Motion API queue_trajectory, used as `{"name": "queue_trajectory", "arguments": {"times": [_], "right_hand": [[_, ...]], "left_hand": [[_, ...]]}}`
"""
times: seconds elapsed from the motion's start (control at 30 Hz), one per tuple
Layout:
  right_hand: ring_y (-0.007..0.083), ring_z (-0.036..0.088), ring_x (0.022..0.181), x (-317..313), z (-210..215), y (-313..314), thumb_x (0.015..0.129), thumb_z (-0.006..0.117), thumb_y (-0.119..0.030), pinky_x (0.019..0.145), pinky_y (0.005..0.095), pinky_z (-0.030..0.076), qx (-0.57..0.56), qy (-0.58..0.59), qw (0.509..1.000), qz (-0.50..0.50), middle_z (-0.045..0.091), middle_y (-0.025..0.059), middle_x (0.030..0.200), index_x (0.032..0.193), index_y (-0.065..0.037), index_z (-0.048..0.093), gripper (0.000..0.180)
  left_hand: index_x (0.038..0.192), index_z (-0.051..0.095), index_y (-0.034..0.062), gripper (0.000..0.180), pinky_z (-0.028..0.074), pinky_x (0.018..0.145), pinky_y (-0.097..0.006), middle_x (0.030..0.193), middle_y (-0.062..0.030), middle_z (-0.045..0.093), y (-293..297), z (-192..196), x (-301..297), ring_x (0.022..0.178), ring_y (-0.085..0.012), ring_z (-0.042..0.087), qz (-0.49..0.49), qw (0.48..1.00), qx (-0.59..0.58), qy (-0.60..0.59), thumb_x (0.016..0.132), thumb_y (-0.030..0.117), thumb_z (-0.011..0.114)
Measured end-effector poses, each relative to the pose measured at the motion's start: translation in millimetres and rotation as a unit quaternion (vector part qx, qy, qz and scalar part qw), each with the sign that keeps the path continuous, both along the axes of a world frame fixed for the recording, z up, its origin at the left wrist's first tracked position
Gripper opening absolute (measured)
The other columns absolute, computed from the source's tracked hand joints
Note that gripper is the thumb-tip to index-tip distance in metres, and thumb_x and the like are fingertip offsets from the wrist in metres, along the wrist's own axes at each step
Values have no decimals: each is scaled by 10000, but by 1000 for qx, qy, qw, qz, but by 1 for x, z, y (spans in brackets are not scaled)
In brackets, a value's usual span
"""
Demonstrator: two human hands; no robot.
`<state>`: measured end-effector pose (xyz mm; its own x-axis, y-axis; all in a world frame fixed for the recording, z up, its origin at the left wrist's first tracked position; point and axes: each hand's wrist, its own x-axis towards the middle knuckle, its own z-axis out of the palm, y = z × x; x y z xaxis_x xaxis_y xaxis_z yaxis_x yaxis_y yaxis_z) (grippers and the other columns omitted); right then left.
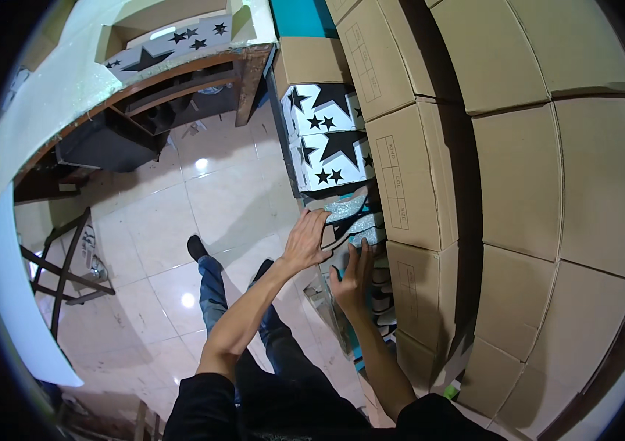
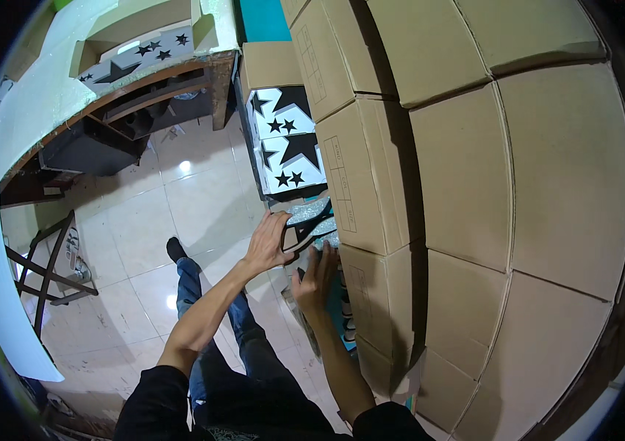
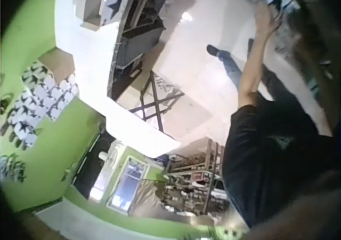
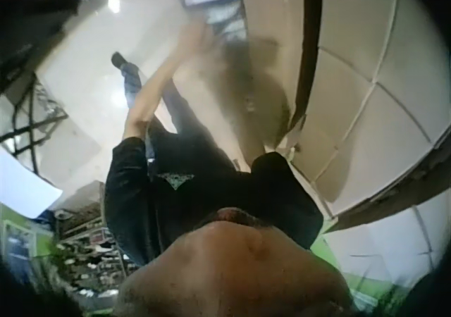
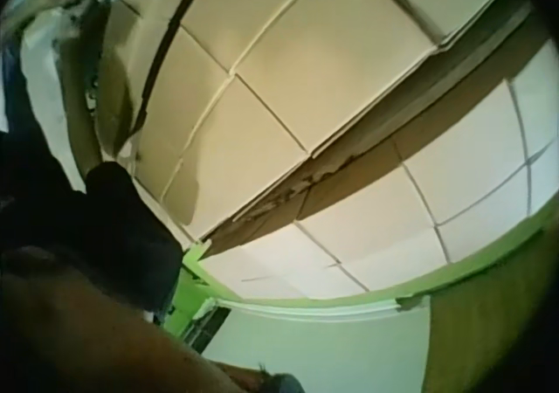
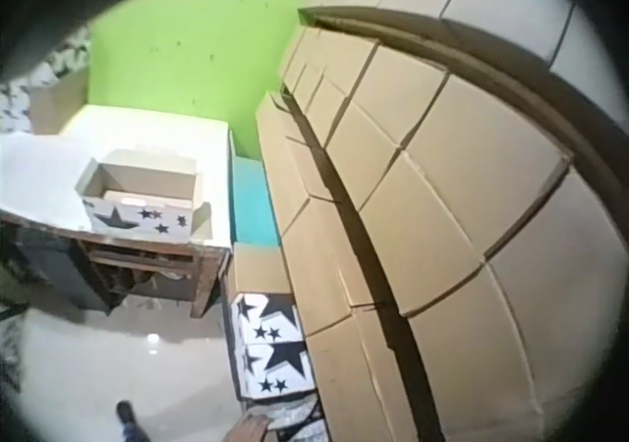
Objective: Packing shoes into individual boxes and then placing those boxes into larger stacks.
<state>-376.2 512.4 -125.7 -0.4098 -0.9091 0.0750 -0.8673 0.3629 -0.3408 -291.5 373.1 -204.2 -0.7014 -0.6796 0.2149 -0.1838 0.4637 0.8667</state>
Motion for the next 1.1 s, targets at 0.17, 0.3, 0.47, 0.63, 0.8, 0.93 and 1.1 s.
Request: {"name": "queue_trajectory", "arguments": {"times": [0.17, 0.3, 0.47, 0.63, 0.8, 0.93, 1.1], "right_hand": [[542, 315, 1366, -3, -10, 7, 704, 777, -72, 1119, 654, 257, 0, 22, 1000, -10, 321, 318, 1494, 1389, 38, 443, 770], [536, 314, 1364, -1, 1, -2, 730, 765, -74, 1106, 659, 267, -6, 50, 999, 10, 318, 306, 1498, 1388, 25, 433, 744], [518, 302, 1374, 3, 6, -9, 724, 789, -84, 1114, 654, 254, -19, 29, 999, -12, 313, 265, 1507, 1395, -16, 428, 766], [501, 215, 1424, 20, 37, -23, 691, 834, -124, 1113, 685, 218, 32, 65, 997, 39, 259, 257, 1529, 1434, -73, 408, 858], [523, 126, 1460, 33, 79, -58, 659, 852, -175, 1124, 713, 142, 105, -44, 984, 136, 177, 253, 1581, 1502, -117, 367, 975], [499, 163, 1460, 61, 106, -90, 567, 844, -140, 1129, 717, 143, 102, -29, 962, 253, 233, 207, 1574, 1422, -78, 453, 943], [419, 217, 1465, 114, 143, -119, 602, 758, -126, 1139, 726, 141, -30, 41, 944, 325, 372, 102, 1518, 1110, -25, 609, 538]], "left_hand": [[1359, 418, 6, 935, 279, 1185, -546, 1282, -221, 534, -7, 6, 18, 1234, -399, 511, -11, 1000, -4, -15, 549, 180, 850], [1365, 419, 18, 939, 270, 1191, -546, 1289, -218, 533, -8, 13, 37, 1241, -396, 510, -17, 1000, 18, -15, 546, 169, 852], [1366, 420, 23, 948, 261, 1191, -558, 1288, -209, 531, -14, 30, 62, 1237, -393, 513, -20, 999, 8, -27, 533, 145, 856], [1364, 421, 20, 962, 256, 1187, -568, 1293, -206, 527, -11, 51, 114, 1234, -394, 515, -24, 999, -8, -48, 518, 136, 865], [1375, 414, 16, 975, 230, 1174, -621, 1327, -216, 508, -10, 104, 192, 1271, -397, 496, -58, 992, -52, -101, 529, 156, 877], [1378, 417, 24, 1013, 223, 1171, -630, 1339, -202, 513, -17, 161, 252, 1295, -379, 492, -102, 979, -110, -138, 507, 223, 894], [1365, 417, 67, 1005, 150, 1186, -648, 1354, -158, 501, -43, 219, 309, 1326, -361, 463, -70, 972, -148, -168, 516, 291, 906]]}}
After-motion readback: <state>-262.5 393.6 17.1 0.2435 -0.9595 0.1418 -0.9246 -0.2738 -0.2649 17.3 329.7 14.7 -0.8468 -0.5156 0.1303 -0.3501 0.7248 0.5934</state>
